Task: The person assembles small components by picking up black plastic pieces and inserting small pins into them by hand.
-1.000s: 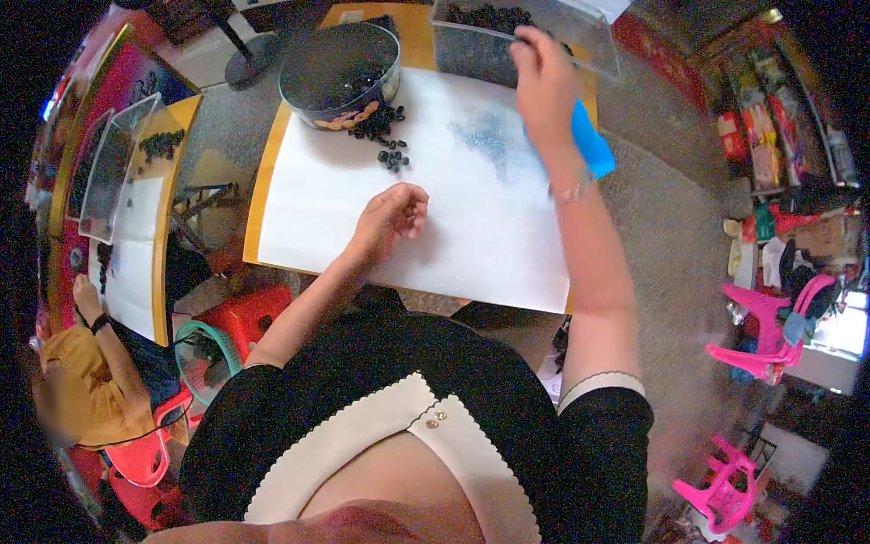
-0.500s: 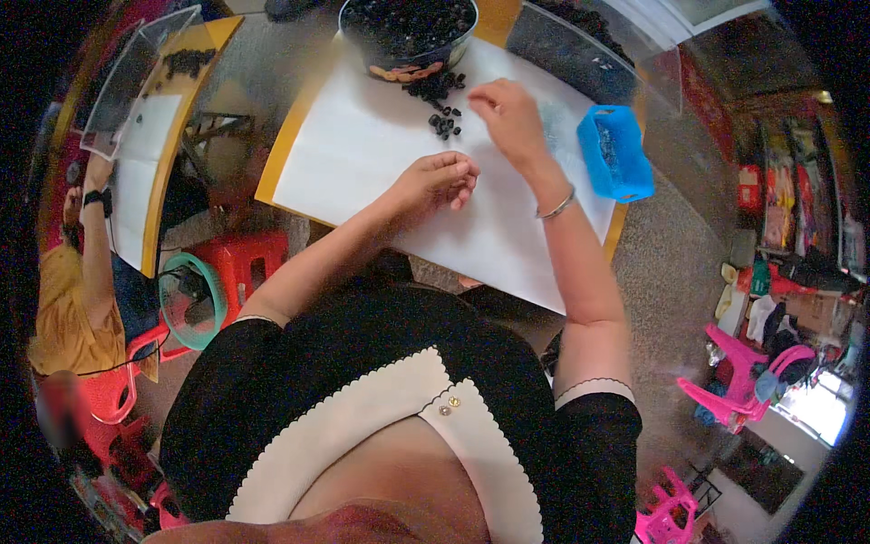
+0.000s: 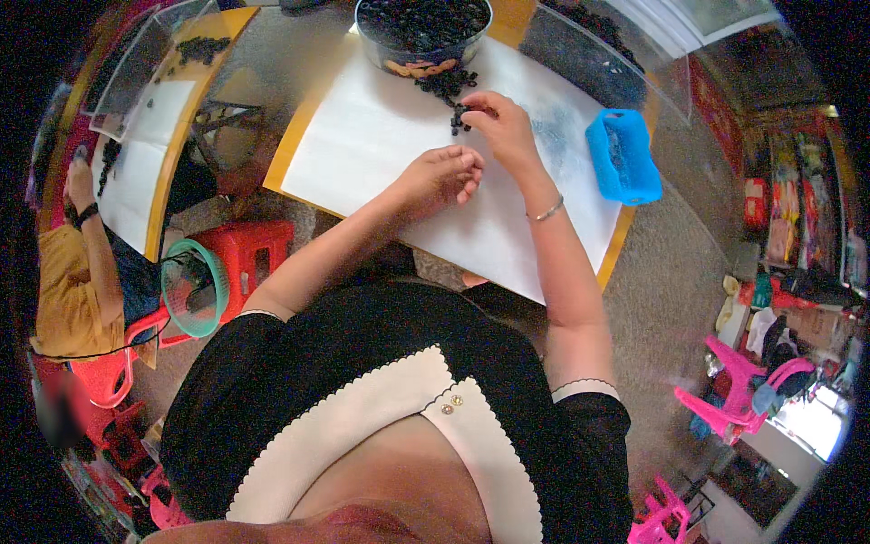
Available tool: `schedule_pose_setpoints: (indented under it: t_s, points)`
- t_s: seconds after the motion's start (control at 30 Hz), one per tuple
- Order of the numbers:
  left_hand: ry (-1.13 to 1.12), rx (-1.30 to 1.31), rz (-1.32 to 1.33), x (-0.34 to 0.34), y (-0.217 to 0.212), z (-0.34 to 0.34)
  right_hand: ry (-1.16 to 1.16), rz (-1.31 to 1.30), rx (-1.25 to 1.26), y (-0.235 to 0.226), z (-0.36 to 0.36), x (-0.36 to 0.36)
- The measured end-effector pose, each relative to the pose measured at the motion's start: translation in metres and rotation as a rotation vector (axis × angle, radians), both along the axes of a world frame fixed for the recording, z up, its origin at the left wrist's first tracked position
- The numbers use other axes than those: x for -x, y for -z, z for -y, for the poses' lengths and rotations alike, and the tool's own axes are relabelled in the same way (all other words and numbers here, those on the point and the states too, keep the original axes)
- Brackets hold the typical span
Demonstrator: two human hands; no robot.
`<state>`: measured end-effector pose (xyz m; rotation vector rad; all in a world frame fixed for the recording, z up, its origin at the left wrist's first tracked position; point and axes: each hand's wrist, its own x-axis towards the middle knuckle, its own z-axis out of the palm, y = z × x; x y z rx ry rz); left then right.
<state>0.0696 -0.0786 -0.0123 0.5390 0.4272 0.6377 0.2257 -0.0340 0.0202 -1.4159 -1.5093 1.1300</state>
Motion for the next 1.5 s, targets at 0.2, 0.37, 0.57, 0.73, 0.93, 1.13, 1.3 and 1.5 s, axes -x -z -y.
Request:
schedule_pose_setpoints:
  t_s: [0.2,0.37,0.57,0.73,0.93,1.13,1.3,1.5]
  points:
    - [-0.171,0.026,0.092,0.003,-0.001,-0.005,0.140,-0.211,-0.084,-0.011,0.057,0.003]
    - [-0.196,0.008,0.051,0.000,0.002,-0.002,0.222,0.107,-0.413,-0.012,0.080,0.019]
    - [-0.221,0.002,0.034,0.001,0.006,-0.001,0.274,-0.171,-0.300,0.000,0.088,0.022]
    - [-0.272,-0.139,-0.089,-0.002,0.000,0.004,0.299,-0.193,-0.239,-0.001,0.093,0.017]
    - [-0.336,-0.230,-0.137,-0.003,0.001,0.004,0.300,-0.150,-0.281,0.011,0.093,0.015]
    - [-0.317,-0.324,-0.270,-0.004,-0.004,0.005,0.339,-0.338,-0.133,0.009,0.096,0.016]
    - [-0.319,-0.322,-0.270,-0.008,-0.003,0.005,0.339,-0.261,-0.096,0.011,0.101,0.008]
    - [-0.360,-0.193,-0.155,-0.006,-0.001,0.004,0.564,0.603,-0.444,0.020,0.104,-0.054]
